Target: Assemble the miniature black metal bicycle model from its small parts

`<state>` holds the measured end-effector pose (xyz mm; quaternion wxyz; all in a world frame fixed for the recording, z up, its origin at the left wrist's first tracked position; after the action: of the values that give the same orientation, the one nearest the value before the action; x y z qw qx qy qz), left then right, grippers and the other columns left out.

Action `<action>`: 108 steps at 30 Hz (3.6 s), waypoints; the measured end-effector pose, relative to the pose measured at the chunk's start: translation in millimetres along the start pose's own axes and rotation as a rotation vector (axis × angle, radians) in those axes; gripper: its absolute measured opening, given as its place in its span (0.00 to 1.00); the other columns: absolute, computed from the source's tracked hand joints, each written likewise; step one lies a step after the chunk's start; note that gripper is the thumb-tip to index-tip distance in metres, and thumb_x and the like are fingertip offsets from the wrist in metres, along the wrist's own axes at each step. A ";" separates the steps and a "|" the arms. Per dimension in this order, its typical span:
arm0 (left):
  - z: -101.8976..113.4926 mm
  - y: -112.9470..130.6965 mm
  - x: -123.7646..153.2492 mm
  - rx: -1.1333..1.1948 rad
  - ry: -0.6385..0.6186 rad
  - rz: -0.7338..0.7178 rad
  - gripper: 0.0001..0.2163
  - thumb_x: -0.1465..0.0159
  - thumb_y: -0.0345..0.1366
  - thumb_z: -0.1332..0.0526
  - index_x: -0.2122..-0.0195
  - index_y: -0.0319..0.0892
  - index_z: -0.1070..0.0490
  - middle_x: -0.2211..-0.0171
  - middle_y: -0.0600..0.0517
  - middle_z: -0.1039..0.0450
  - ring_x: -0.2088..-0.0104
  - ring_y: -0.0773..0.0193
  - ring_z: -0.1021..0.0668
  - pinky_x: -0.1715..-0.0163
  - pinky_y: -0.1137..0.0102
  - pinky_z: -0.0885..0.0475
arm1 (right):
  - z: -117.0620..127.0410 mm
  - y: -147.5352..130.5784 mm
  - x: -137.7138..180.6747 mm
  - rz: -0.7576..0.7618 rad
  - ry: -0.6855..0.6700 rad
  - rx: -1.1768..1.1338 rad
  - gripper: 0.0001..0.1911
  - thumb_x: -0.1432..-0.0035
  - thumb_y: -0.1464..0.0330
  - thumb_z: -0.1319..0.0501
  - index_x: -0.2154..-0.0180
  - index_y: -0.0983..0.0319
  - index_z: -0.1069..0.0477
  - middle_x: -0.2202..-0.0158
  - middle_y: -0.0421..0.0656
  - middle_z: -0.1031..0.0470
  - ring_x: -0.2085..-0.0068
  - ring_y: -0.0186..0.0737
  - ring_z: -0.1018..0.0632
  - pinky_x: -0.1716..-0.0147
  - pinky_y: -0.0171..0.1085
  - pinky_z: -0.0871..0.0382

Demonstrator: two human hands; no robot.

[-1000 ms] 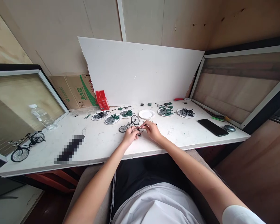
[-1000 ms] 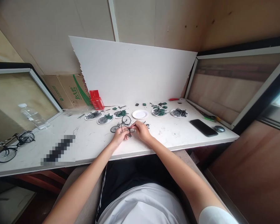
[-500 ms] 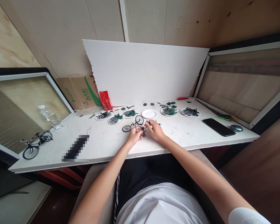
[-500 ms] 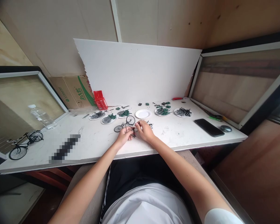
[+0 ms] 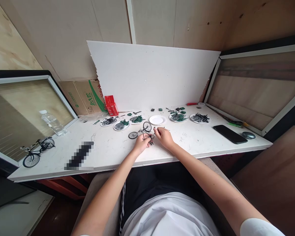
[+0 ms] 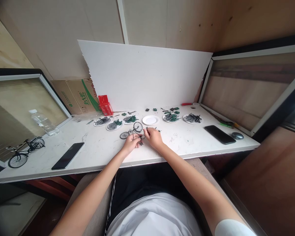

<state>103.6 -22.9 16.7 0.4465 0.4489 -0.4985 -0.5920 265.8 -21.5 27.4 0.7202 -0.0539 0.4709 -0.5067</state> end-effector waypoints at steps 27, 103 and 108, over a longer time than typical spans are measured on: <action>1.8 -4.3 -2.4 -0.001 0.029 -0.005 0.07 0.38 0.27 0.37 0.58 0.36 0.25 0.73 0.53 0.25 0.83 0.73 0.27 0.81 0.75 0.34 | -2.5 2.5 1.1 0.037 -0.027 0.026 0.28 0.26 0.52 0.55 0.77 0.57 0.49 0.78 0.41 0.36 0.74 0.39 0.34 0.71 0.38 0.45; 2.8 -6.4 -4.2 0.008 0.039 -0.008 0.05 0.39 0.25 0.38 0.62 0.37 0.27 0.80 0.57 0.30 0.84 0.72 0.28 0.81 0.75 0.36 | -5.5 1.0 -0.2 0.053 -0.106 -0.019 0.16 0.32 0.60 0.48 0.72 0.58 0.45 0.73 0.40 0.34 0.71 0.39 0.34 0.70 0.37 0.44; 3.1 -8.3 -5.4 0.004 0.037 -0.013 0.06 0.39 0.25 0.39 0.61 0.36 0.28 0.79 0.57 0.30 0.84 0.72 0.28 0.81 0.75 0.36 | -6.1 -0.3 0.2 0.055 -0.138 -0.045 0.14 0.32 0.60 0.48 0.70 0.58 0.42 0.70 0.41 0.32 0.69 0.39 0.32 0.69 0.36 0.42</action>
<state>101.0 -16.1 9.2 0.4508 0.4640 -0.4885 -0.5855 261.1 -19.4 24.1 0.7631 -0.0922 0.4327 -0.4711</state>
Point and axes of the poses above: each hand's wrist, its own x-axis away from the middle knuckle, its own z-axis out of the back of the hand, y = z × x, the point moved 4 cm from there along -x, towards the middle knuckle
